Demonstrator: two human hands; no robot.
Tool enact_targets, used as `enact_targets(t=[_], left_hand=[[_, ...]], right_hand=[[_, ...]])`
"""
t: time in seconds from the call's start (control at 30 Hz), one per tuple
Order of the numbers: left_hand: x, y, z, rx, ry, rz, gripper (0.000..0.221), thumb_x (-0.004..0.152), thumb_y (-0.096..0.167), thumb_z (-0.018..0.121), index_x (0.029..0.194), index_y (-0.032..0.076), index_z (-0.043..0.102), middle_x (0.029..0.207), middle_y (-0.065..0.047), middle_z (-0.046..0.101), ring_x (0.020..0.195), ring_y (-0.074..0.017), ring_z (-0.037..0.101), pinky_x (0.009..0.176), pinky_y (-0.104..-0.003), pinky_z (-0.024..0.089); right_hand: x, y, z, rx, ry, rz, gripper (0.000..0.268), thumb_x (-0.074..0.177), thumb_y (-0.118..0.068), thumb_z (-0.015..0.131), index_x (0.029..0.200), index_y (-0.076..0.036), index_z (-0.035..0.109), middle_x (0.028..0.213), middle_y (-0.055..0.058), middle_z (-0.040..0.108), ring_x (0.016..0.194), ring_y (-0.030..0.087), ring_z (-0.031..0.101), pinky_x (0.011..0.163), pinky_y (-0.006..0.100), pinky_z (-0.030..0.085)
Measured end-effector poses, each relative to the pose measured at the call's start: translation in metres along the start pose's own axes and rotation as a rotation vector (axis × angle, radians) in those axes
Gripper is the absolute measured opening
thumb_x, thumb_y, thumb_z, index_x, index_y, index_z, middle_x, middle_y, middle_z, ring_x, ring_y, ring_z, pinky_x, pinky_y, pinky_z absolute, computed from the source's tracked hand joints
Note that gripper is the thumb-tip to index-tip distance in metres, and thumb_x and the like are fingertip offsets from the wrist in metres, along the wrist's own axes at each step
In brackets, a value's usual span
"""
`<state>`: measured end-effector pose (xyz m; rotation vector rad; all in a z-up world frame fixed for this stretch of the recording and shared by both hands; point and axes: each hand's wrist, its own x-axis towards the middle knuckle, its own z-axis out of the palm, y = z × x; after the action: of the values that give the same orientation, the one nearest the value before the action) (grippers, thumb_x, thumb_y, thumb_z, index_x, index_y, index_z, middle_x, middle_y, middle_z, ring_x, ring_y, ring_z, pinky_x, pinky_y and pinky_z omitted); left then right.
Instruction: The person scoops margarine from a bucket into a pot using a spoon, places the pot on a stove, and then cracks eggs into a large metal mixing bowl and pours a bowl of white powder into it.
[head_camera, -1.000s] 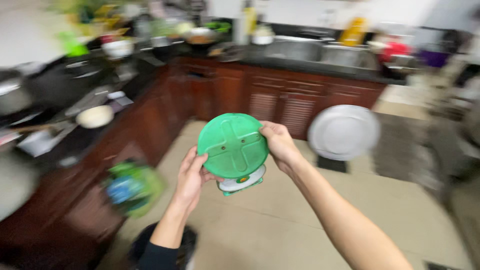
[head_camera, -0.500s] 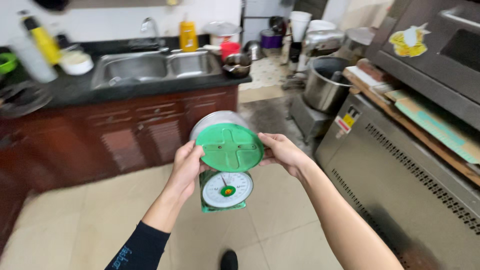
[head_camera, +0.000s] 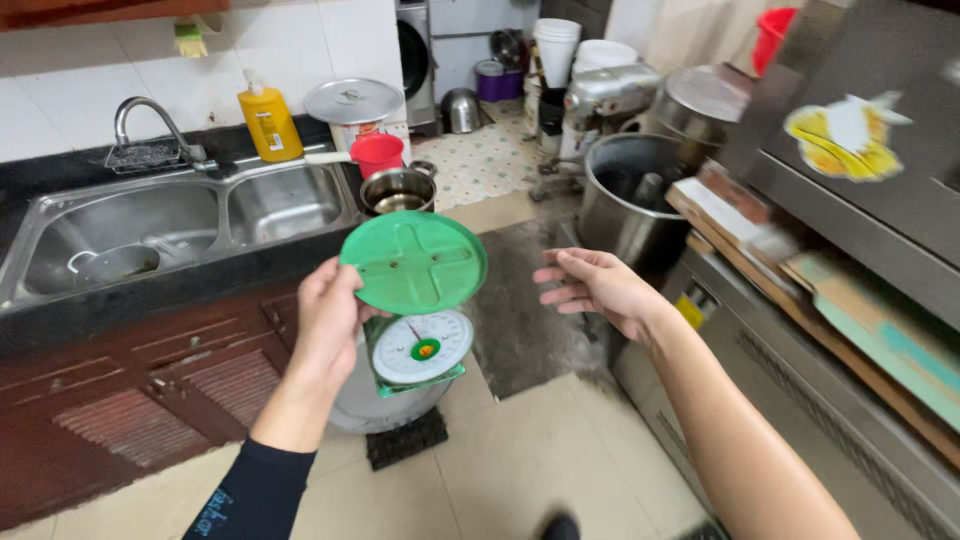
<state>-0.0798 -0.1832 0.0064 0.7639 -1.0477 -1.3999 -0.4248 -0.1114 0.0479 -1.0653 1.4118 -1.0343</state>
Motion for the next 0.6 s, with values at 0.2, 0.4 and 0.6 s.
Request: enact_targets(t=[0.2, 0.4, 0.6], left_hand=[[0.121, -0.029, 0.03, 0.006, 0.277, 0.04, 0.022, 0.092, 0.005, 0.046, 0.102, 0.002, 0.066, 0.089, -0.005, 0.069, 0.071, -0.0146, 0.067, 0.06, -0.032, 0.057], [0.187, -0.027, 0.039, 0.032, 0.558, 0.151, 0.016, 0.094, 0.005, 0.051, 0.096, -0.001, 0.065, 0.083, -0.008, 0.067, 0.065, -0.0179, 0.061, 0.057, -0.033, 0.05], [0.242, -0.026, 0.048, 0.101, 0.765, 0.25, 0.018, 0.095, 0.006, 0.05, 0.1, -0.002, 0.065, 0.085, -0.009, 0.067, 0.066, -0.017, 0.061, 0.056, -0.033, 0.048]], right_hand=[[0.184, -0.029, -0.072, 0.009, -0.188, 0.004, 0.042, 0.103, -0.033, 0.05, 0.134, -0.007, 0.062, 0.121, 0.011, 0.072, 0.099, 0.023, 0.072, 0.083, 0.038, 0.058], [0.356, -0.079, -0.097, -0.189, -0.28, 0.05, 0.043, 0.101, -0.034, 0.052, 0.135, -0.009, 0.062, 0.126, 0.008, 0.072, 0.108, 0.024, 0.071, 0.09, 0.038, 0.057], [0.518, -0.068, -0.073, -0.192, -0.542, 0.032, 0.042, 0.1, -0.03, 0.053, 0.133, -0.005, 0.061, 0.124, 0.011, 0.074, 0.104, 0.025, 0.072, 0.087, 0.039, 0.058]])
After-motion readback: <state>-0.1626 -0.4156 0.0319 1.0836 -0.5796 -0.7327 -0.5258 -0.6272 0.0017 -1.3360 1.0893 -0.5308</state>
